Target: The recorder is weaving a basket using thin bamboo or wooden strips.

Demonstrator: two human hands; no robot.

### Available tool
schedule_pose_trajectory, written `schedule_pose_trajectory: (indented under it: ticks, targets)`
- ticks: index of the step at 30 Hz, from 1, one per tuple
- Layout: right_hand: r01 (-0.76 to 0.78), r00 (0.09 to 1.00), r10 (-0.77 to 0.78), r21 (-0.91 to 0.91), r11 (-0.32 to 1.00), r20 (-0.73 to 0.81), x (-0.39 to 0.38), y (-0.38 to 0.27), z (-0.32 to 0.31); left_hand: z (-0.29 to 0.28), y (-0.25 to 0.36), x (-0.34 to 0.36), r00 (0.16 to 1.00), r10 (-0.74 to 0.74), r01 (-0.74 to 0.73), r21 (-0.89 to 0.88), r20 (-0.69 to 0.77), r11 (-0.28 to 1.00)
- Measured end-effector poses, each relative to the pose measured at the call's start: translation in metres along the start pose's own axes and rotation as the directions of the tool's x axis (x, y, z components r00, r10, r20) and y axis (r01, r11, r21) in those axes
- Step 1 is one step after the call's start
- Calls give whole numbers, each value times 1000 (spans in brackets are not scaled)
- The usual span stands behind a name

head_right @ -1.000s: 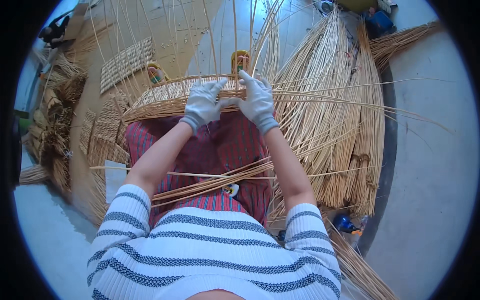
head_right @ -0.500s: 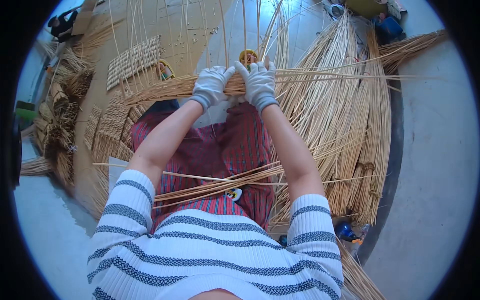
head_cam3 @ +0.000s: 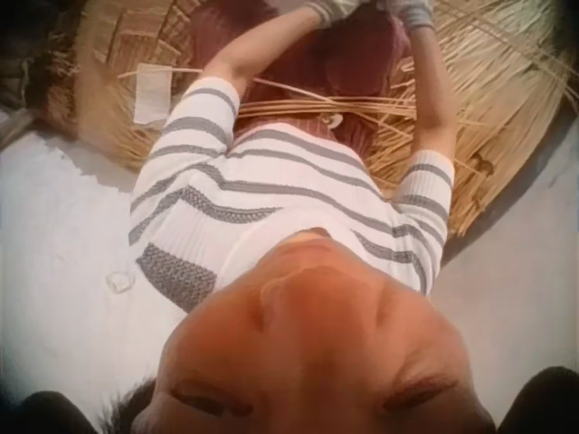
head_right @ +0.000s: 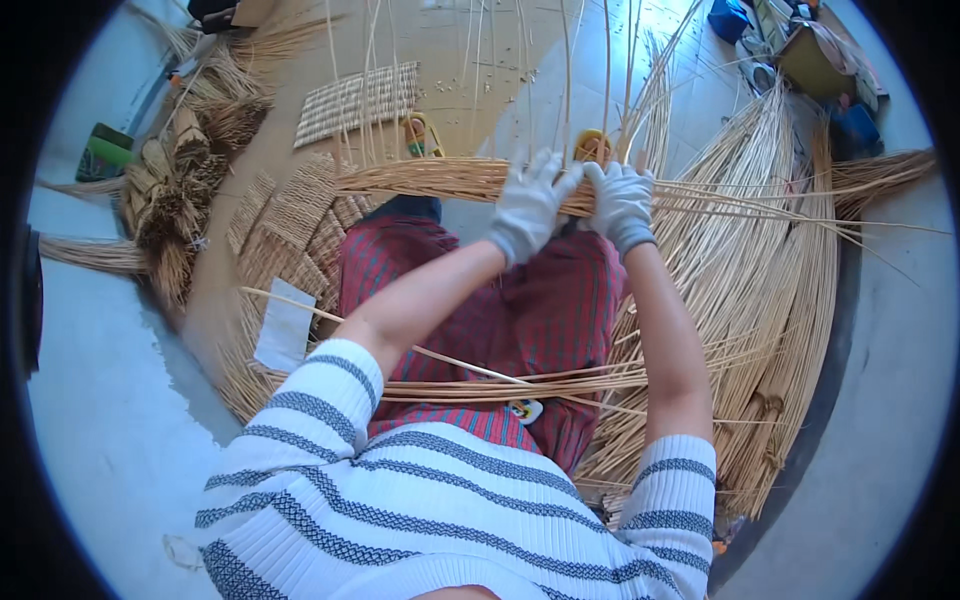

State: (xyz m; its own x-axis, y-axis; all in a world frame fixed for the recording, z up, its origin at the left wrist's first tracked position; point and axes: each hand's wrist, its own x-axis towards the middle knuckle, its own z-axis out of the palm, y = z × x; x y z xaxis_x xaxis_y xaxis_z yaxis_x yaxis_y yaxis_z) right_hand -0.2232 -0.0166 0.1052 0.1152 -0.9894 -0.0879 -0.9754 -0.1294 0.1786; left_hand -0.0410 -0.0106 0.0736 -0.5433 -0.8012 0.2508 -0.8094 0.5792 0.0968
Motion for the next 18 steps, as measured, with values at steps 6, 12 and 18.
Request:
schedule_pose_trajectory:
  ticks: [6, 12, 18]
  targets:
    - [-39, 999, 39, 15, 999, 24, -15, 1, -15, -23, -79, -88, 972, -112, 145, 148, -208, 978]
    - [-2, 993, 22, 165, 986, -120, -12, -88, -36, -53, -186, -62, 978, -83, 67, 91, 192, 994]
    - [91, 981, -66, 135, 987, -181, 40, -191, -25, -34, -186, -37, 932, -115, 84, 106, 343, 991]
